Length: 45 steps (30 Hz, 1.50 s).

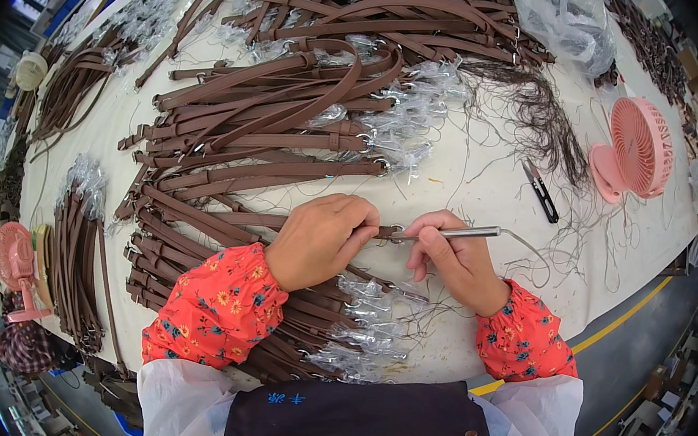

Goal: The person is assembling brown leather belts by attaching metal buckles to the ends. They use a metal tool to manipulate the buckle components and secure them onto the belt strap. The person works on multiple belts sequentially, placing finished items aside.

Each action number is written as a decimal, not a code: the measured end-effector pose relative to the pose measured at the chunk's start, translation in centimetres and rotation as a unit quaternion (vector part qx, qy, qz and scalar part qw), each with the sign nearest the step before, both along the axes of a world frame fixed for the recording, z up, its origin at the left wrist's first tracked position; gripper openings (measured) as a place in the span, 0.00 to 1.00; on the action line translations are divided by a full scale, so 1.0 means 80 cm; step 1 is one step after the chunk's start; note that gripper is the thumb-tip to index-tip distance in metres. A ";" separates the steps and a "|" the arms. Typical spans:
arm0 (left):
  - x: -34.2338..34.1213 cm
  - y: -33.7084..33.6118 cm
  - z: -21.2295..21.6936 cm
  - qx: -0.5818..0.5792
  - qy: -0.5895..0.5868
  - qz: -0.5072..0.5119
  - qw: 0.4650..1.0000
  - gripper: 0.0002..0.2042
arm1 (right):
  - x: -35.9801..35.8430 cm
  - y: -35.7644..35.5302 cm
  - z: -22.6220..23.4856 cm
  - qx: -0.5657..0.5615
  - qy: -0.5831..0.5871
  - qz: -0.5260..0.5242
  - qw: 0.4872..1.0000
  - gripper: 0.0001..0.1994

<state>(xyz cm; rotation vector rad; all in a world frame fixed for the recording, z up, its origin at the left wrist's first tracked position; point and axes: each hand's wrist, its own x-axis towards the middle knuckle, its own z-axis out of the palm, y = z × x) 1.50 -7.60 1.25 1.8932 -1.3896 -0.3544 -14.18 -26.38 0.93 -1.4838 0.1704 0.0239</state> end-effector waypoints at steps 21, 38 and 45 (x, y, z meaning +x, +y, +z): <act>0.008 0.001 0.003 0.035 0.061 -0.002 0.998 0.03 | -0.002 0.000 -0.005 0.029 -0.013 -0.027 0.999 0.13; 0.010 0.005 0.008 0.072 0.085 -0.035 0.993 0.03 | -0.001 0.000 -0.009 0.000 -0.024 -0.007 1.000 0.14; 0.016 0.009 0.007 0.033 0.056 -0.067 0.996 0.06 | -0.001 0.002 -0.011 0.036 -0.042 -0.041 0.998 0.13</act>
